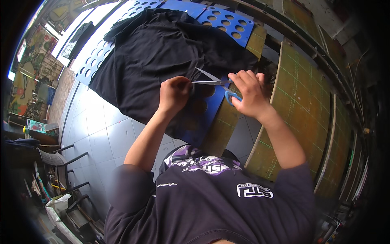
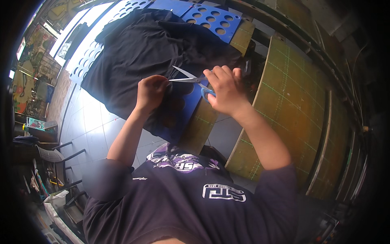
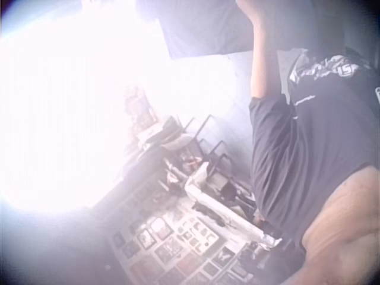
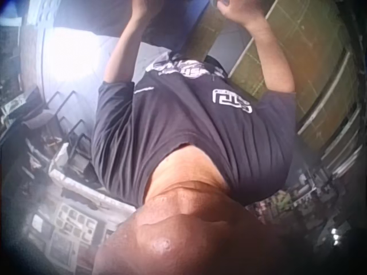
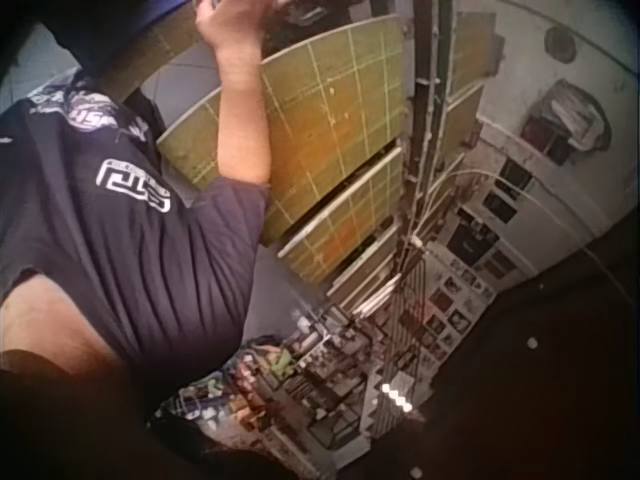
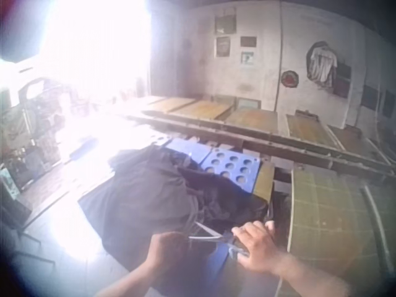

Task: The person uses scissors to cut the sleeves off a black t-shirt laid on a blue perforated board. They trim the edges, flip the shirt, and continue cutting to remove the sleeves completely, then smooth and fold the modified shirt.

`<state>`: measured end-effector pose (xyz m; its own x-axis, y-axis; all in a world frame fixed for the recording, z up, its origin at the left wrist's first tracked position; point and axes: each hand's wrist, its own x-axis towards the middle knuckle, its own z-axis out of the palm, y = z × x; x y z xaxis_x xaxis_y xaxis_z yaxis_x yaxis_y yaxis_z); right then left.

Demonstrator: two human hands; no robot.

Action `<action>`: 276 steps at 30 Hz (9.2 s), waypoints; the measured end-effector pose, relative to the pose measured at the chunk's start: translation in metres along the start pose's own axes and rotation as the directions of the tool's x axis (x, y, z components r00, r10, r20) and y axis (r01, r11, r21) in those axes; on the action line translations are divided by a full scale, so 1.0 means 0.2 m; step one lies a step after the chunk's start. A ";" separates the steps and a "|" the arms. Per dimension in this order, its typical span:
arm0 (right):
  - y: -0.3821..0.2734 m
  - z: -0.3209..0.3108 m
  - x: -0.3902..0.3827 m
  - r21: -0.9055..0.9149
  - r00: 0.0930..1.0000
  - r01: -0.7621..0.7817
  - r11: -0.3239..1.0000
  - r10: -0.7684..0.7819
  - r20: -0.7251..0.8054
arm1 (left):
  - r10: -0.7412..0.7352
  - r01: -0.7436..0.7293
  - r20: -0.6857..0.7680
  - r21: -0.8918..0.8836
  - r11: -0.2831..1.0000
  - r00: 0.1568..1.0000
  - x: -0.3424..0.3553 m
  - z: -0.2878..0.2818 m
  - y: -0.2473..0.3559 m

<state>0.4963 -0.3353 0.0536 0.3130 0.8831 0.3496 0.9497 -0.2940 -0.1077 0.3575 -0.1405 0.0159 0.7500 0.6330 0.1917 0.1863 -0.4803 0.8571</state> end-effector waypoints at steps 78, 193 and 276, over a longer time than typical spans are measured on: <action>-0.13 0.09 0.20 -0.111 0.980 0.110 0.988 -0.127 -0.155 | 0.264 -0.289 -0.256 -0.065 0.955 0.930 -0.03 -0.05 0.04; -1.49 0.87 1.71 0.153 0.891 0.335 0.930 -0.366 0.270 | -0.035 0.043 -0.173 0.040 0.998 0.984 0.32 -1.76 -1.04; -1.44 0.80 1.67 0.058 0.861 0.468 0.882 -0.469 0.198 | -0.003 0.030 -0.367 0.068 0.997 0.930 0.20 -1.68 -0.99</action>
<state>0.3292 0.1033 0.0532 -0.1750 0.9702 0.1674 0.9844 0.1751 0.0147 0.1380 0.1831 0.0147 0.4638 0.8131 0.3517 0.2512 -0.5014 0.8279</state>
